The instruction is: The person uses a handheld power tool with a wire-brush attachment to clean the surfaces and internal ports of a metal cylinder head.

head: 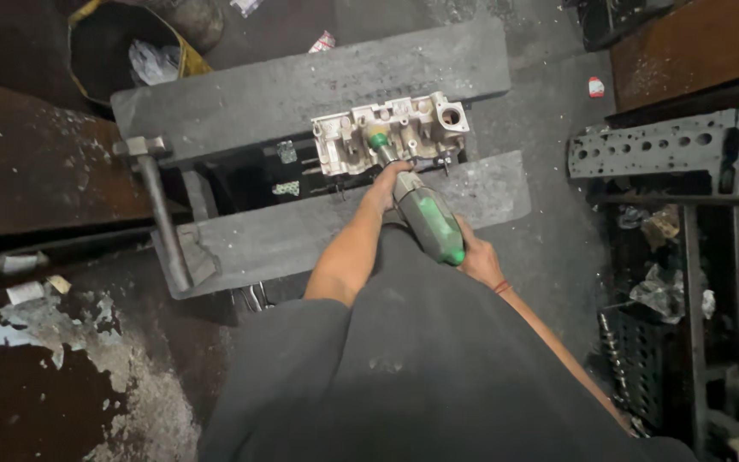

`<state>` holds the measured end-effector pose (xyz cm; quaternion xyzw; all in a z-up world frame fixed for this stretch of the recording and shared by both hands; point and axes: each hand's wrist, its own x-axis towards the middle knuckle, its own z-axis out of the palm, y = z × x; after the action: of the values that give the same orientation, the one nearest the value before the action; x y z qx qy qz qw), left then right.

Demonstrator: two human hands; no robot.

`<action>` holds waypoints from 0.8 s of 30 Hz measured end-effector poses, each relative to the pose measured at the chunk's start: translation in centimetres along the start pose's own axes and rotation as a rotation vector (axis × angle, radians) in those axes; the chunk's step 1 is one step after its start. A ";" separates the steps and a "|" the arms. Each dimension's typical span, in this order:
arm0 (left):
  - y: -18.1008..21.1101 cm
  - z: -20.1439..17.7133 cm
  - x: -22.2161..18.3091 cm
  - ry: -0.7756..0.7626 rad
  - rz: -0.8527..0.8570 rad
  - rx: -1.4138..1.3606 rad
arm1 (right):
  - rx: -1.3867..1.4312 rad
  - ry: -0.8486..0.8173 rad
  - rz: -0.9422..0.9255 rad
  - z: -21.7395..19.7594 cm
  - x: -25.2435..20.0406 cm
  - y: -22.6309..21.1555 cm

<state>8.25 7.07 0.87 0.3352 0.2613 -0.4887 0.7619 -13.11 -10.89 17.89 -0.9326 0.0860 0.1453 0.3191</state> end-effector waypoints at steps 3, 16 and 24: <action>0.3 0.1 -0.6 0.103 -0.005 0.012 | -0.055 -0.013 -0.155 0.5 0.8 2.7; -0.2 0.3 0.7 0.027 0.007 -0.223 | -0.338 -0.246 -0.107 -7.6 5.0 -3.1; 0.9 1.5 0.8 -0.117 0.209 -0.486 | -0.653 -0.451 -0.335 -15.9 10.3 -11.5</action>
<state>9.46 5.74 1.50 0.1391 0.2903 -0.3488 0.8802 2.93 -12.51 33.11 -0.9305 -0.1892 0.3114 0.0370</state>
